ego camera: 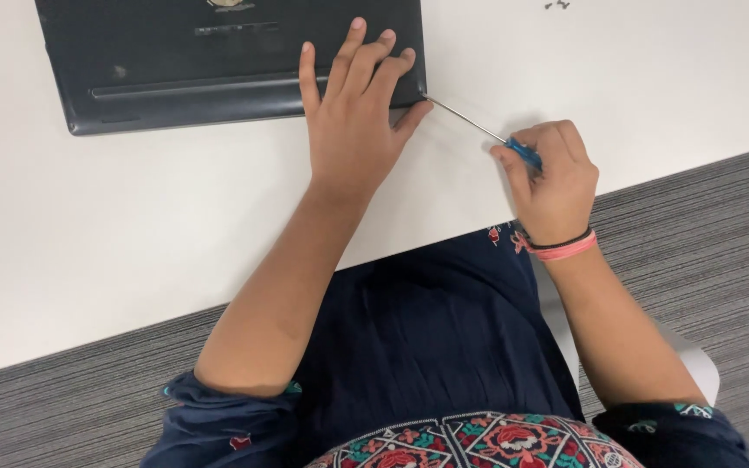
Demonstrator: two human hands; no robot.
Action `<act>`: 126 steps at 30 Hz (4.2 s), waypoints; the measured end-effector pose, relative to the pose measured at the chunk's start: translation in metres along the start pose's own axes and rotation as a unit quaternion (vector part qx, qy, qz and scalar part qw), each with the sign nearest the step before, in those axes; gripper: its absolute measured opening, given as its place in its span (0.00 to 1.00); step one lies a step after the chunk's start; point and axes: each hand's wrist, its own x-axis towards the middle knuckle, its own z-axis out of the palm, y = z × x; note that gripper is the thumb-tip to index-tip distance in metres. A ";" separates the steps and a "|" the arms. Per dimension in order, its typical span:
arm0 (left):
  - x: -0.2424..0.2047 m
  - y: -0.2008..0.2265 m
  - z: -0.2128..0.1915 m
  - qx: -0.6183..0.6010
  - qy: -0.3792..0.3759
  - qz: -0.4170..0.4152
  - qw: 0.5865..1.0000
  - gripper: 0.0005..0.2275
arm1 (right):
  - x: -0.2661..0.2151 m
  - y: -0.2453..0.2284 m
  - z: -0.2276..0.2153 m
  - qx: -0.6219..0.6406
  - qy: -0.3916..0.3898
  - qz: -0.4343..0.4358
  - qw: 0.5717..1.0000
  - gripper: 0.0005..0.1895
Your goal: The person uses a blue-handled screwdriver to remove screws from the back cover of a laptop, collecting the screws on the desk. They reposition the laptop and continue unscrewing screws along its edges, then set the screwdriver down and press along the cover with both hands.
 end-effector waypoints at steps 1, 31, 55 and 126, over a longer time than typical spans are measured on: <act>0.001 0.000 0.001 0.000 0.002 0.001 1.000 0.22 | -0.001 0.002 0.001 0.000 0.002 -0.002 1.000 0.13; 0.004 0.002 -0.008 -0.020 -0.029 -0.030 0.999 0.22 | 0.015 -0.003 -0.038 0.058 -0.077 0.087 0.991 0.13; 0.001 -0.004 0.000 -0.044 -0.016 -0.034 0.998 0.22 | 0.054 -0.018 -0.055 -0.004 -0.106 -0.056 0.993 0.09; -0.001 -0.005 0.000 -0.047 -0.008 -0.027 0.998 0.22 | 0.065 -0.034 -0.062 -0.146 -0.108 -0.192 0.964 0.10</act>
